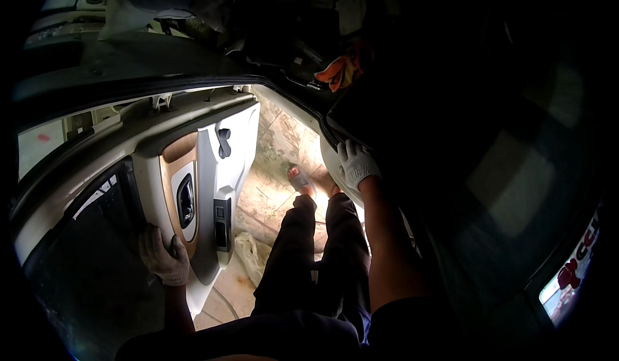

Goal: The person carries a black rubber weatherstrip into a garage and places it inside a white van. They then remove the interior door panel and the window regulator mechanism from the van's door, placing the components on the floor.

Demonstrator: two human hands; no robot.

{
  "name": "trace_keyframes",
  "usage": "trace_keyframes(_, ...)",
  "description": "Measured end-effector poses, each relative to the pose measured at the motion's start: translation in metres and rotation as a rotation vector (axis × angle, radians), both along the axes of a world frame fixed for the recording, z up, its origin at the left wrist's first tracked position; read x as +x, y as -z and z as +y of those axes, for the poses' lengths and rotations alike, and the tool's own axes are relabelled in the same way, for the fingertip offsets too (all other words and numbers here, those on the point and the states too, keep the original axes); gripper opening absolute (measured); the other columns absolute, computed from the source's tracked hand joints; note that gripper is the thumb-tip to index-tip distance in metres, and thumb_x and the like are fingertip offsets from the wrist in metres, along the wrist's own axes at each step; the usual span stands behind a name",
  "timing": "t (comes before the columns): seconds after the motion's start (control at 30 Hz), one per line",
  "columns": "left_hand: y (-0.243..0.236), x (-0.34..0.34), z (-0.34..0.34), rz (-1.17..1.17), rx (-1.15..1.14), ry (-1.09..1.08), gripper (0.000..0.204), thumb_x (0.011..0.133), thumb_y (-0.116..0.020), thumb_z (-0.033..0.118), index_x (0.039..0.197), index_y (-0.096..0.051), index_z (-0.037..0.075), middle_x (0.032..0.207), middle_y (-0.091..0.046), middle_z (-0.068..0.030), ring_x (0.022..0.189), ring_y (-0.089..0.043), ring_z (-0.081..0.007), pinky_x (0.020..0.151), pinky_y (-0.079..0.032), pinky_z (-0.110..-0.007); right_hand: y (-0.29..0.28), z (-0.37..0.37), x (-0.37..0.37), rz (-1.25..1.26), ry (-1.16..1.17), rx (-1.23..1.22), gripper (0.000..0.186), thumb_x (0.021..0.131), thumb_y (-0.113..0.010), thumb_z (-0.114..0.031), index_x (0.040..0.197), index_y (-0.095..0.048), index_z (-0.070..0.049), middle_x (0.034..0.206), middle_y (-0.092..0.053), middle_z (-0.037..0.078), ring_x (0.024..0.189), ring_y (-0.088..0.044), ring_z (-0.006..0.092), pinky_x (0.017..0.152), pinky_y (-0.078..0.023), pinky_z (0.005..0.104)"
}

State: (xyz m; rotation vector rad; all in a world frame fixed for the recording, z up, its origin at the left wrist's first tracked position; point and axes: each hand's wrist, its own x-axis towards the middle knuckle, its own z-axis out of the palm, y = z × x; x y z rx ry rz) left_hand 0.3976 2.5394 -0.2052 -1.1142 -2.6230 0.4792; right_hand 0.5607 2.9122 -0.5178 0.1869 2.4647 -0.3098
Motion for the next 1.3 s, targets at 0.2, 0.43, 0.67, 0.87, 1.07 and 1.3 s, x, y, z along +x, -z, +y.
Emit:
trace_keyframes(0.2, 0.000, 0.002, -0.004, -0.029, -0.018, -0.032, 0.044, 0.098, -0.053, 0.028, 0.133, -0.048, 0.002, 0.129, -0.057, -0.0191, 0.117, -0.055, -0.0413, 0.097, -0.048, -0.052, 0.003, 0.000, 0.001, 0.017, -0.008, 0.013, 0.073, 0.090, -0.057, -0.044, 0.147, -0.032, -0.007, 0.148, -0.037, 0.018, 0.131, -0.043, 0.0337, 0.108, -0.036, 0.0435)
trace_keyframes(0.43, 0.000, 0.004, -0.004, -0.081, -0.046, -0.099, 0.045, 0.097, -0.054, 0.029, 0.132, -0.050, 0.001, 0.131, -0.056, -0.0210, 0.120, -0.053, -0.0428, 0.098, -0.047, -0.053, -0.004, 0.002, -0.003, -0.009, -0.021, -0.013, 0.071, 0.092, -0.054, -0.043, 0.148, -0.031, -0.006, 0.149, -0.035, 0.019, 0.133, -0.040, 0.0337, 0.110, -0.031, 0.0452)
trace_keyframes(0.67, -0.001, 0.002, -0.006, -0.080, -0.056, -0.094, 0.047, 0.096, -0.056, 0.029, 0.132, -0.050, -0.001, 0.131, -0.055, -0.0220, 0.120, -0.052, -0.0439, 0.098, -0.046, -0.054, 0.010, 0.002, 0.001, -0.017, -0.033, -0.009, 0.072, 0.093, -0.051, -0.044, 0.150, -0.029, -0.005, 0.151, -0.034, 0.021, 0.135, -0.038, 0.0351, 0.112, -0.029, 0.0459)
trace_keyframes(0.87, -0.003, 0.002, -0.011, -0.151, -0.064, -0.135, 0.046, 0.096, -0.057, 0.028, 0.128, -0.053, -0.004, 0.126, -0.057, -0.0249, 0.116, -0.055, -0.0455, 0.098, -0.045, -0.054, 0.001, 0.008, -0.005, -0.048, -0.053, -0.007, 0.072, 0.094, -0.049, -0.044, 0.150, -0.027, -0.006, 0.153, -0.033, 0.020, 0.137, -0.038, 0.0333, 0.113, -0.028, 0.0460)
trace_keyframes(1.07, -0.004, 0.001, -0.006, -0.126, -0.098, -0.131, 0.042, 0.096, -0.055, 0.030, 0.119, -0.056, -0.005, 0.115, -0.060, -0.0257, 0.106, -0.058, -0.0458, 0.094, -0.046, -0.055, 0.002, 0.011, -0.006, -0.037, -0.021, -0.051, 0.068, 0.095, -0.047, -0.043, 0.149, -0.031, -0.005, 0.153, -0.036, 0.020, 0.139, -0.038, 0.0318, 0.114, -0.027, 0.0459)
trace_keyframes(1.3, -0.012, -0.006, 0.022, -0.318, 0.065, -0.106, 0.036, 0.094, -0.060, 0.021, 0.117, -0.057, -0.006, 0.113, -0.058, -0.0272, 0.108, -0.056, -0.0430, 0.094, -0.046, -0.050, 0.006, 0.007, -0.003, -0.017, 0.038, -0.092, 0.068, 0.093, -0.049, -0.042, 0.149, -0.032, -0.005, 0.151, -0.038, 0.020, 0.135, -0.042, 0.0341, 0.113, -0.030, 0.0460)
